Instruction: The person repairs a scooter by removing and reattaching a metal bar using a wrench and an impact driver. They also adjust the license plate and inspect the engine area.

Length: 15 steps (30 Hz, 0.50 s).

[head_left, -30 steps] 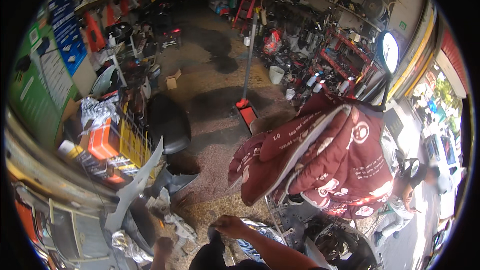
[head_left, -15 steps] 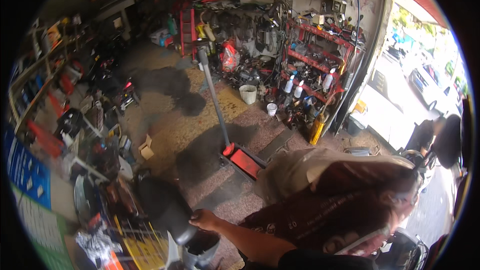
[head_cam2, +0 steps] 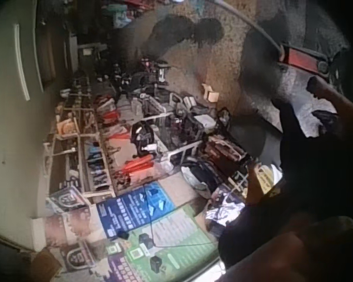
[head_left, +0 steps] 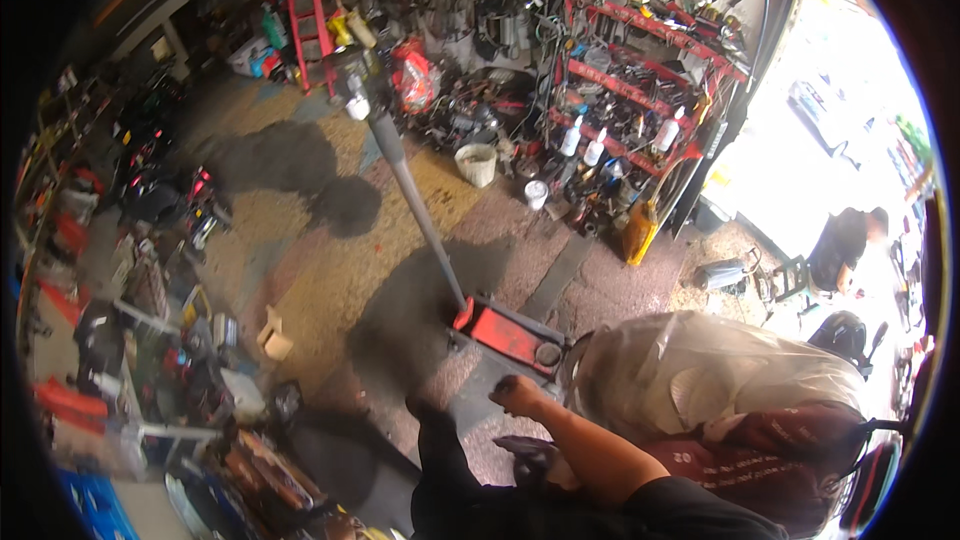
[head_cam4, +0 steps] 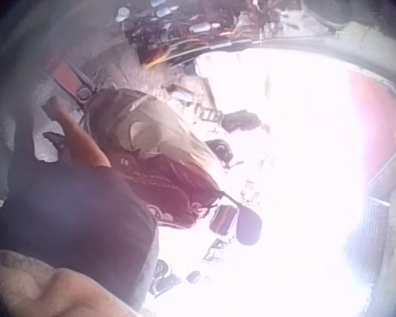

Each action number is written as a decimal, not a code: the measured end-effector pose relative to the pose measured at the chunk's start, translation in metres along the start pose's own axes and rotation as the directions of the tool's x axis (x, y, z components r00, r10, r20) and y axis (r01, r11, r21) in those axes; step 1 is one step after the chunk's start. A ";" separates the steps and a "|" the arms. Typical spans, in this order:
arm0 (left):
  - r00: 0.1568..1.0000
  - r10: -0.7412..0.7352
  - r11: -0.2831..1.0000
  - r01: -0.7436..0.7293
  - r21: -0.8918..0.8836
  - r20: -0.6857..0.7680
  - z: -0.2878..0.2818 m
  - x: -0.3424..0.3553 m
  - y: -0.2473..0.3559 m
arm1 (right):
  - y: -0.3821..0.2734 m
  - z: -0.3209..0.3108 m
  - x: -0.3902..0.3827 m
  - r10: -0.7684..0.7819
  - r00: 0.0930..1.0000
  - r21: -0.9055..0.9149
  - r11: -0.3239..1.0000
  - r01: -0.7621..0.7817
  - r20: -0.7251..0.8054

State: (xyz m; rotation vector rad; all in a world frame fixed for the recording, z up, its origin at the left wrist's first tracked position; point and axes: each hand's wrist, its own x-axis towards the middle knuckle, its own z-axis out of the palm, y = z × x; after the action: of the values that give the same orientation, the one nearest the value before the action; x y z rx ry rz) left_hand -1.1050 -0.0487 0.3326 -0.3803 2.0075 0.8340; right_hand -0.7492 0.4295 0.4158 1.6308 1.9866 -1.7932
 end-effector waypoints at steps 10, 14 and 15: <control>0.530 0.814 0.545 -0.839 0.006 0.237 0.160 -0.055 0.516 | 0.015 -0.017 0.091 0.535 0.835 -0.166 0.819 -0.550 -0.129; 0.275 0.816 0.292 -0.955 0.049 0.509 0.208 -0.073 0.652 | -0.047 0.004 0.141 0.568 0.817 0.123 0.822 -0.557 -0.099; 0.267 0.791 0.267 -0.960 0.082 0.551 0.216 -0.062 0.678 | -0.065 0.005 0.159 0.582 0.809 0.151 0.809 -0.567 -0.080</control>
State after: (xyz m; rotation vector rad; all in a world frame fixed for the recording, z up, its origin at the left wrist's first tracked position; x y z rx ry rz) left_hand -1.3112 0.5877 0.5824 1.3090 1.7813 0.9842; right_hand -0.8677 0.5428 0.3654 2.1239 1.2069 -1.6141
